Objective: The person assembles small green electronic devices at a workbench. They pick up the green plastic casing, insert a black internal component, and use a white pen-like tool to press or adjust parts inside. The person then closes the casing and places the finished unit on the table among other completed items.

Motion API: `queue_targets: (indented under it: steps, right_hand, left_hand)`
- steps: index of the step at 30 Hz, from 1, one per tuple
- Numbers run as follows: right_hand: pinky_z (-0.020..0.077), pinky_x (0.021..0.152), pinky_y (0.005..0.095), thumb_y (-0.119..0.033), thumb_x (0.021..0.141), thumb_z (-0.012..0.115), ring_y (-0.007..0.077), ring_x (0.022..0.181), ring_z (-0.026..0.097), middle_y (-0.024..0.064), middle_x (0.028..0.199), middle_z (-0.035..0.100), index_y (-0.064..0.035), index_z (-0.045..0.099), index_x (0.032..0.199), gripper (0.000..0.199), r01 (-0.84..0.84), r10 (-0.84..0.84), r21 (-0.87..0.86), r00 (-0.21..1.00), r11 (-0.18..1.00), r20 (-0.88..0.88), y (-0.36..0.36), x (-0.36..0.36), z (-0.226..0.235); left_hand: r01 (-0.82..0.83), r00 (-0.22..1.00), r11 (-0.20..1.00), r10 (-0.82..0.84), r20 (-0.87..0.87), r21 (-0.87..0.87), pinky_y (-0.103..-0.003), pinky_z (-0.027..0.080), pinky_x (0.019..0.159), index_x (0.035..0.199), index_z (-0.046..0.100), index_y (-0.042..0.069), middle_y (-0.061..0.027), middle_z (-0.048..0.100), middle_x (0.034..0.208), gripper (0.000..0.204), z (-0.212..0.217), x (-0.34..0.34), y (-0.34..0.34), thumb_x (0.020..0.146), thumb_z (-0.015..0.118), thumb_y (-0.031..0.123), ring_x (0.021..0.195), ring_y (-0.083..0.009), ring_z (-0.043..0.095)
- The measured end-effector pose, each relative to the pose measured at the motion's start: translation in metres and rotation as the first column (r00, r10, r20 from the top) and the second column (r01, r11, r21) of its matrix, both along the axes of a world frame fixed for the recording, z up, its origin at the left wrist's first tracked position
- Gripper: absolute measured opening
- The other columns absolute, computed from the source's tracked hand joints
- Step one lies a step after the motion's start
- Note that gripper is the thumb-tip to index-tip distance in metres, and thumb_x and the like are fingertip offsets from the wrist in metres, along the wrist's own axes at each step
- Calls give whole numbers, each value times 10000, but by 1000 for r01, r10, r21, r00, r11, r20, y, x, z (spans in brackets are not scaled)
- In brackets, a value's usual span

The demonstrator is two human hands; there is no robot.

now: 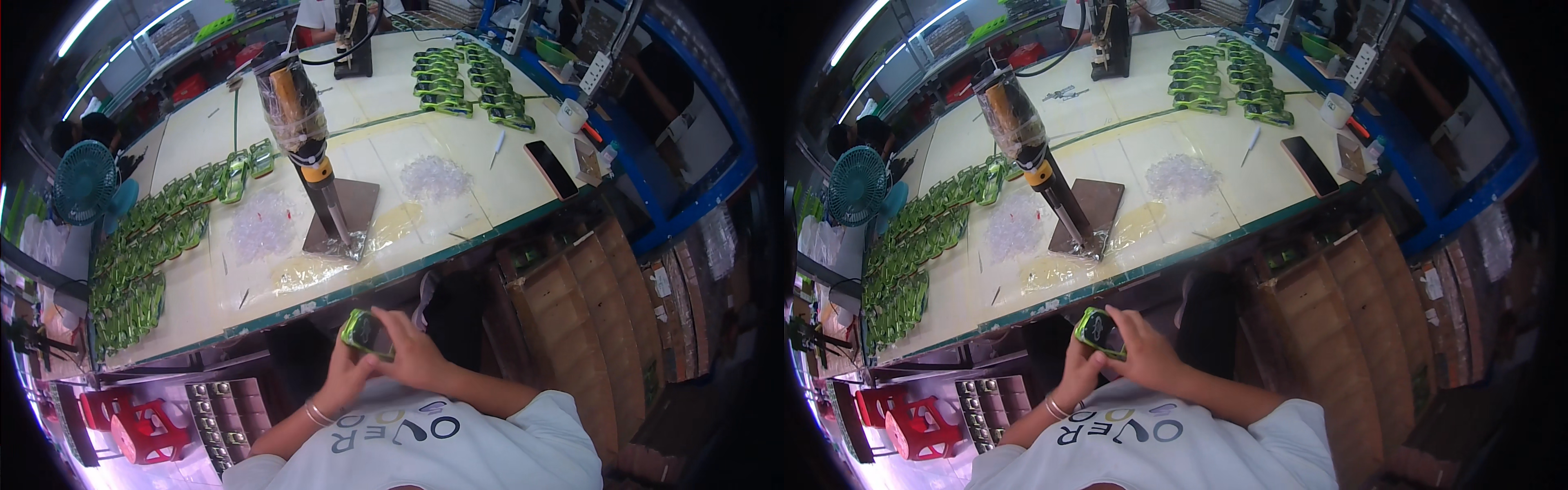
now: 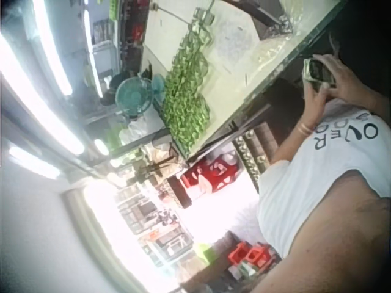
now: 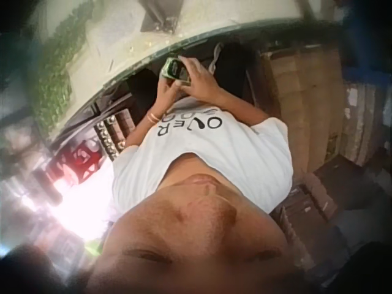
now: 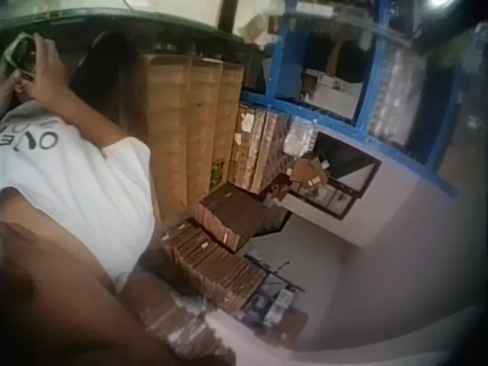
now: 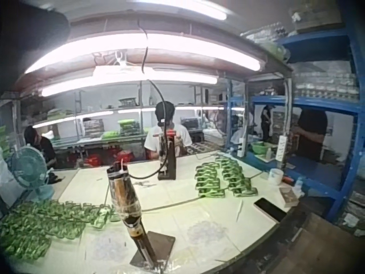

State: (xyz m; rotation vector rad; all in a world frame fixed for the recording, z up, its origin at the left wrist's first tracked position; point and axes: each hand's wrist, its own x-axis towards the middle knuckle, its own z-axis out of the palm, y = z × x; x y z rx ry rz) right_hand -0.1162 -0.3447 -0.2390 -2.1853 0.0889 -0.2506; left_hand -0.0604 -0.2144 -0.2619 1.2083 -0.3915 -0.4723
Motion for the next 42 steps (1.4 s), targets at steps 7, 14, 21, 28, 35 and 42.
queue_targets:
  steps: [7,14,21,28,35,42]
  right_hand:
    - [452,675,315,-269,710,656,215,707,580,88,757,597,-25,590,928,334,-46,42,-48,997,998,-64,-106,23,15]
    - [432,749,397,-481,740,523,309,893,568,149,930,603,-46,592,922,477,726,-826,-399,522,561,-212,-346,133,-2]
    - [444,733,363,-393,729,545,272,892,571,187,963,589,-10,565,990,464,656,-780,-431,577,620,-244,-358,154,-13]
    - [275,325,210,-176,834,454,60,369,352,138,659,552,-28,456,888,157,453,-505,749,843,484,-183,-336,108,4]
    - [358,319,235,-197,908,363,128,367,415,114,574,488,-32,411,934,174,-217,-137,923,953,317,271,-143,22,82]
    - [358,381,208,-349,890,383,133,413,429,172,586,502,-26,419,703,375,-405,121,890,914,209,387,-31,-1,56]
  left_hand:
    - [157,856,987,-125,-502,22,-412,497,737,1035,416,-17,-200,561,952,307,-7,8,13,753,527,32,815,-293,592]
    - [117,880,991,-73,-469,66,-400,512,700,1017,426,-22,-184,566,877,301,-5,11,19,734,520,12,779,-276,598]
    - [19,906,993,31,-423,113,-414,507,690,975,435,-35,-187,573,846,267,-11,7,34,715,496,-25,753,-290,599]
    - [124,936,983,-71,-344,134,-370,498,707,997,436,-8,-162,583,841,279,9,14,29,733,524,10,770,-251,599]
    - [503,859,849,-471,-198,161,-229,430,723,1062,469,1,-44,563,898,320,49,12,-6,790,589,121,811,-93,518]
    - [534,837,794,-546,-45,290,-277,440,686,1050,476,14,-111,592,849,344,69,-1,2,786,592,202,761,-163,571]
